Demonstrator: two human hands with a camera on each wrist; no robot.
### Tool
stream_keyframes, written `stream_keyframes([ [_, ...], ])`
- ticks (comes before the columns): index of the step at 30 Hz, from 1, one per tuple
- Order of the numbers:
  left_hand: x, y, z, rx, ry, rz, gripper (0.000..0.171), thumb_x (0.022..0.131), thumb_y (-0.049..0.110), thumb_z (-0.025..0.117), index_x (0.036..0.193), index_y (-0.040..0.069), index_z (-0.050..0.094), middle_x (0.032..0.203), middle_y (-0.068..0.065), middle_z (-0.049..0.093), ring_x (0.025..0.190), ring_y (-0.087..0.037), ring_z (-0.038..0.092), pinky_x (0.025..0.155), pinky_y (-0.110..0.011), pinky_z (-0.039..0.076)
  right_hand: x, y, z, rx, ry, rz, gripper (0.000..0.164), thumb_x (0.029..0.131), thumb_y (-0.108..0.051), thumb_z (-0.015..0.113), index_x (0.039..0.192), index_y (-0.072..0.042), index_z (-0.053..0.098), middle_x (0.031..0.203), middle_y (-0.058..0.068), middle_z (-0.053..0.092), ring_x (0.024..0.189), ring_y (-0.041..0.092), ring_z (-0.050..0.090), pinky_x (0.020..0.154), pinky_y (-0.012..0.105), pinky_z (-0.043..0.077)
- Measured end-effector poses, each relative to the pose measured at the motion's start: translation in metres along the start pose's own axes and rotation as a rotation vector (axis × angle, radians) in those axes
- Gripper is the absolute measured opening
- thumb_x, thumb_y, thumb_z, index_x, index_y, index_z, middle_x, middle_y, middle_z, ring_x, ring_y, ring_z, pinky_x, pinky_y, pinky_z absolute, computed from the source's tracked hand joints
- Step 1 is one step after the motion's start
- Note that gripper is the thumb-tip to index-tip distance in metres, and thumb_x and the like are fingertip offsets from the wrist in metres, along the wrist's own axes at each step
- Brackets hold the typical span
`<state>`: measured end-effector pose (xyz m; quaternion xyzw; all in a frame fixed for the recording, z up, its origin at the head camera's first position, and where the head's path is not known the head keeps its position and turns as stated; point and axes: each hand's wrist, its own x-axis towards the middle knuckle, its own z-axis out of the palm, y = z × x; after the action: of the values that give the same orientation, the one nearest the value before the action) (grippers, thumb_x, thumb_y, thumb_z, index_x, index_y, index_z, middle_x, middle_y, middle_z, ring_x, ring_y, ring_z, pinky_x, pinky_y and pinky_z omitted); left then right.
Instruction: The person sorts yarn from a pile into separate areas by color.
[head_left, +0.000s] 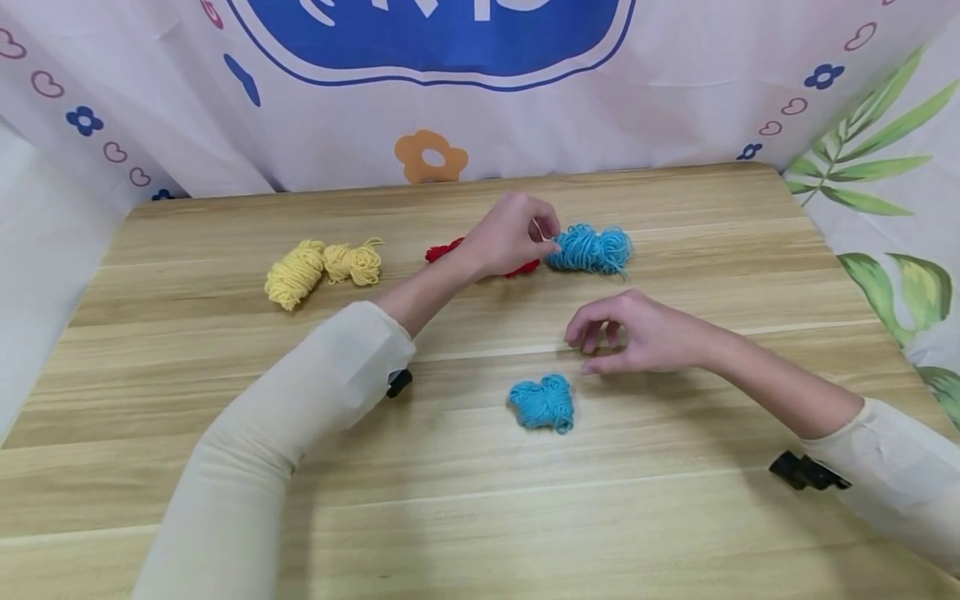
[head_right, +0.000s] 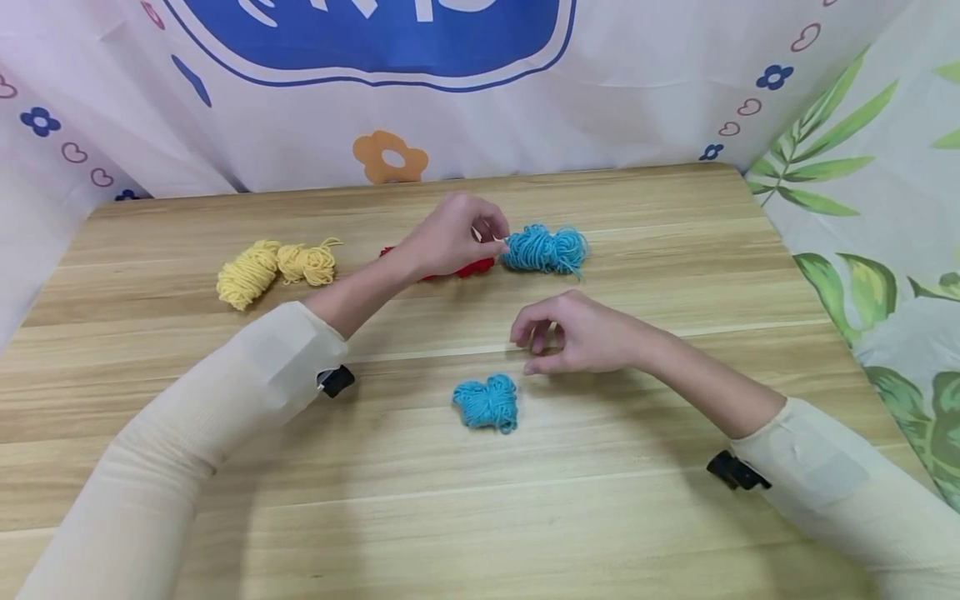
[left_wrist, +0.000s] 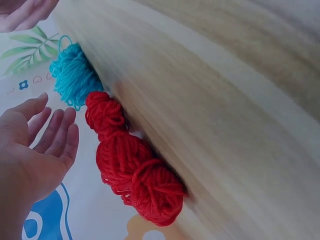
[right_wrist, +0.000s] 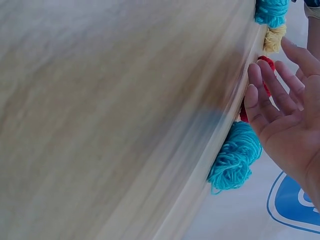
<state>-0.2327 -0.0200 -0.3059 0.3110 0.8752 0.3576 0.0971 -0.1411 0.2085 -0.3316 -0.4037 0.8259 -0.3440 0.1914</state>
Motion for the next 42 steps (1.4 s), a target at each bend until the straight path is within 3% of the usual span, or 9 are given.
stream_keyframes([
  [14, -0.022, -0.001, -0.001, -0.043, 0.0, 0.017, 0.015, 0.095, 0.01, 0.076, 0.105, -0.001, 0.075, 0.1, -0.01, 0.074, 0.087, -0.02, 0.068, 0.086, -0.028, 0.057, 0.003, -0.004, 0.007, 0.001, -0.051, -0.042, 0.036, 0.085, -0.02, 0.088, 0.114, -0.007, 0.072, 0.106, 0.001, 0.074, 0.088, 0.015, 0.068, 0.073, 0.034, 0.058],
  [31, -0.041, -0.008, -0.008, -0.032, -0.012, -0.069, 0.019, 0.093, 0.012, 0.079, 0.108, 0.001, 0.075, 0.103, -0.009, 0.073, 0.092, -0.022, 0.065, 0.087, -0.03, 0.057, 0.005, -0.014, 0.016, 0.025, -0.112, -0.036, 0.046, 0.082, -0.028, 0.091, 0.12, -0.01, 0.071, 0.111, -0.005, 0.071, 0.093, 0.015, 0.065, 0.077, 0.033, 0.057],
  [42, -0.057, -0.014, -0.011, -0.005, -0.018, -0.041, 0.019, 0.092, 0.009, 0.08, 0.107, -0.002, 0.075, 0.105, -0.012, 0.074, 0.091, -0.025, 0.064, 0.086, -0.032, 0.056, 0.007, -0.018, 0.021, -0.012, -0.123, -0.046, 0.047, 0.083, -0.033, 0.09, 0.12, -0.012, 0.071, 0.11, -0.008, 0.07, 0.091, 0.014, 0.063, 0.076, 0.029, 0.056],
])
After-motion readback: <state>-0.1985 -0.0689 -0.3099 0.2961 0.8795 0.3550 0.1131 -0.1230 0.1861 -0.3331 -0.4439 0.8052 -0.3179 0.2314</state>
